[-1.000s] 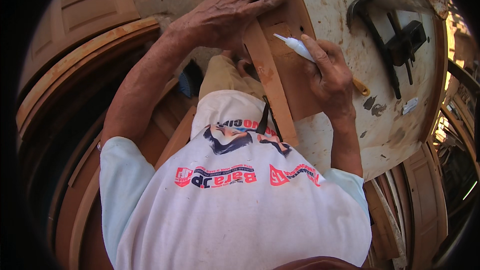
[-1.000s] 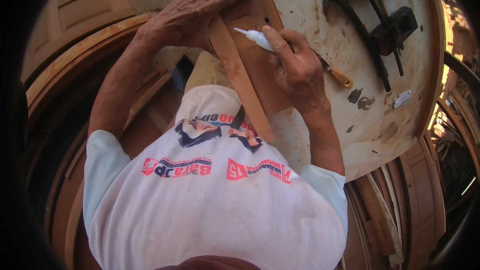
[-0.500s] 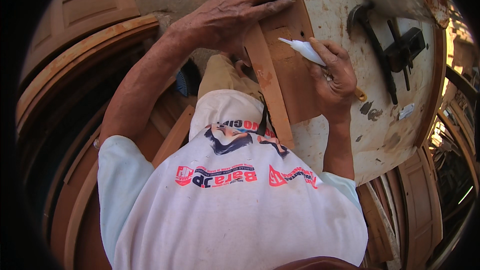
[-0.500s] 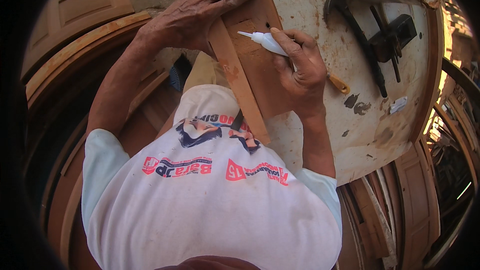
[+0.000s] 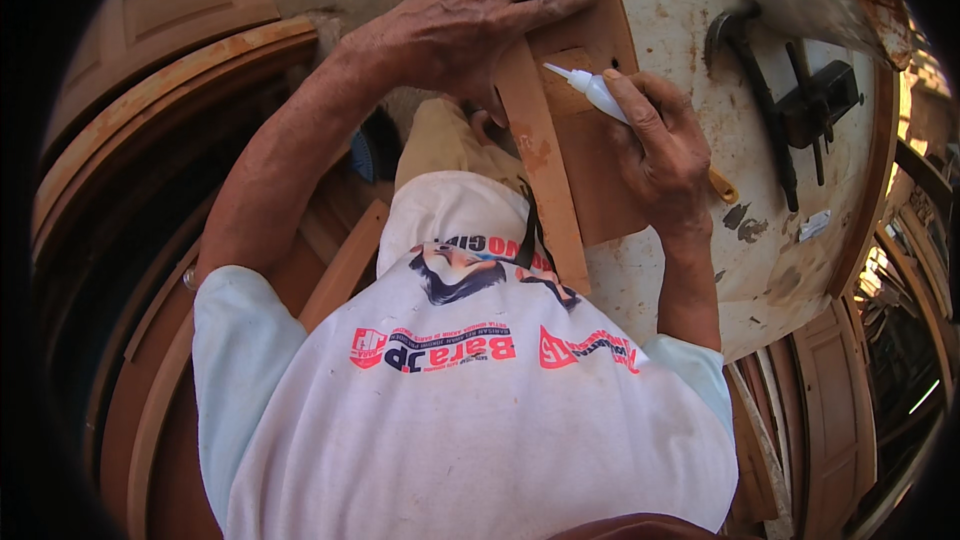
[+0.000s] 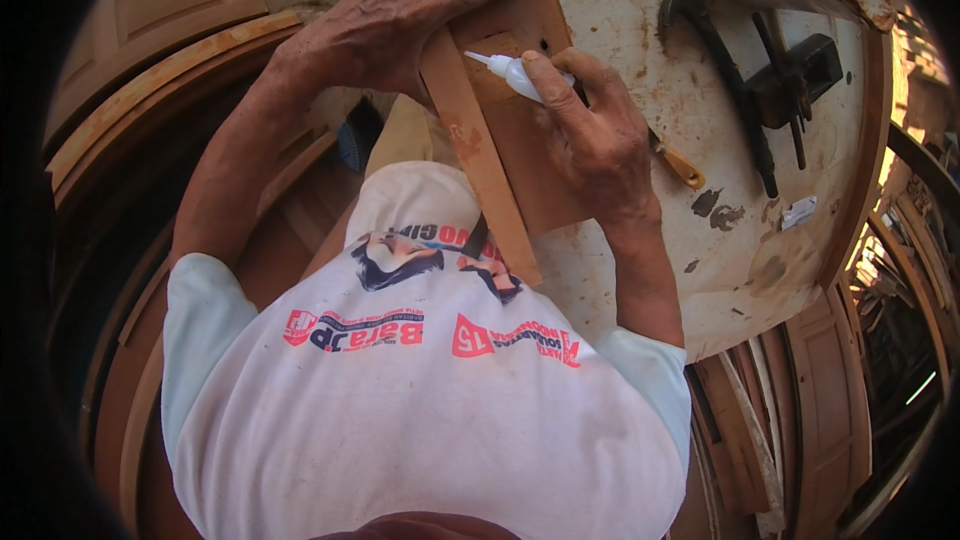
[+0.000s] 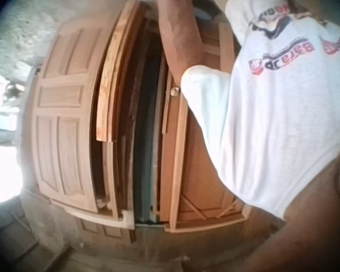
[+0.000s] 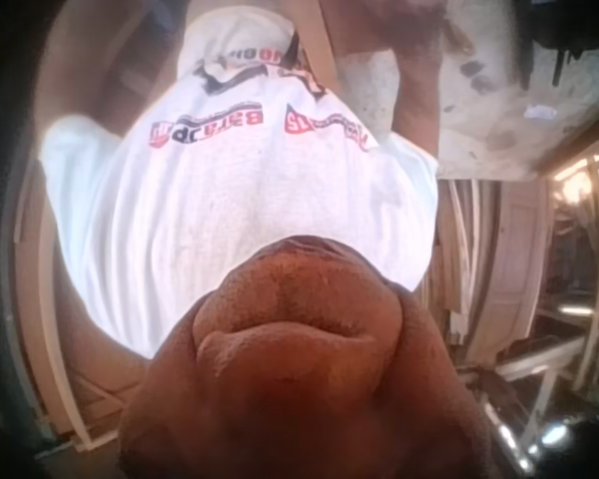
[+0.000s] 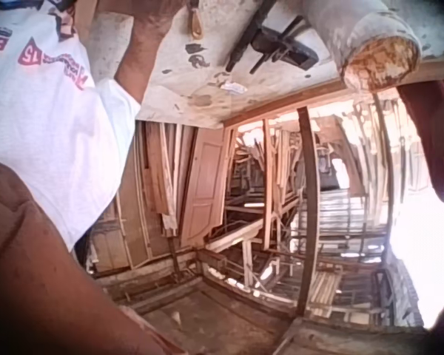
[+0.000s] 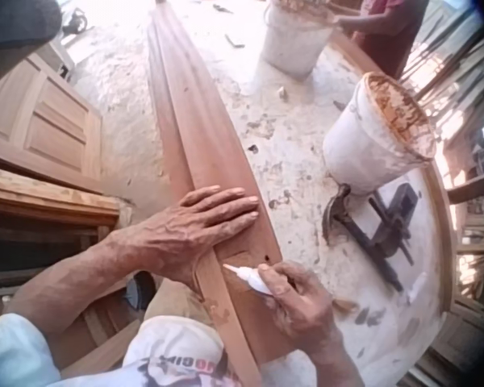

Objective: The person applies glue to small wood blocks and inserts them into gaps on a large wooden board. They use a putty knife to spread filler over the repair area and press thin wood strips into the remaining crevices.

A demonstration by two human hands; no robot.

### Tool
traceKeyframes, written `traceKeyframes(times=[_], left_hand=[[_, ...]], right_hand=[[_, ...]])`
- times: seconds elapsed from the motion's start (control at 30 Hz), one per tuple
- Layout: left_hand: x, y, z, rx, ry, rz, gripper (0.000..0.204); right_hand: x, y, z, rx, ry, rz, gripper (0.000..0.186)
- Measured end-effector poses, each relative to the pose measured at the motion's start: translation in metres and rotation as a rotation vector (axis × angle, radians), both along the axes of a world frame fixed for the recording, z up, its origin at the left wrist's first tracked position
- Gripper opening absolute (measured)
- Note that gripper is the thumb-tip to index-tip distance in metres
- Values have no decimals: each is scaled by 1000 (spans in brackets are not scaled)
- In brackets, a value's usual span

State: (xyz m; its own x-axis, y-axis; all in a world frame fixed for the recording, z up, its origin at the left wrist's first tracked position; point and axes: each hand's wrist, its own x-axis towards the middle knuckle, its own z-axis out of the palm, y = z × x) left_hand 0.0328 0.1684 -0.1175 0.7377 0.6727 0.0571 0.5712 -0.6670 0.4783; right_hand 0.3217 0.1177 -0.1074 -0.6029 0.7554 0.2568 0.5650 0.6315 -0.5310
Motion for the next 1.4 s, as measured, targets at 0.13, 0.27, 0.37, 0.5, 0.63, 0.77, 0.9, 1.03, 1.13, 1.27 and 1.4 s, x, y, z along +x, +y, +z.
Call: traceKeyframes(times=[0.13,0.27,0.37,0.5,0.63,0.77,0.9,1.03,1.13,1.27,1.4], left_hand=[[0,0,-1,2,3,-2,131],[-1,-1,-1,5,18,-2,134],[1,0,-3,-26,-6,8,134],[0,0,-4,-20,-3,-1,134],[-1,0,-4,-19,-6,-1,132],[0,0,0,-78,31,-1,131],[0,-1,3,-135,-32,2,131],[-1,2,12,-164,35,-17,130],[-1,1,4,-135,0,-3,131],[0,1,9,-183,-10,5,131],[0,2,7,-145,20,-6,132]], right_hand=[[-1,2,2,4,-17,29,65],[-1,3,0,-2,-28,35,65],[-1,4,1,-10,-31,37,64],[-3,4,1,-14,-35,46,63],[-4,5,0,3,-49,51,64],[-4,5,1,2,-51,54,64],[-3,3,5,-11,-70,55,64],[0,3,6,-11,-76,55,64],[0,3,6,-8,-73,60,63],[-3,4,6,3,-65,60,62],[-3,4,5,11,-77,58,61]])
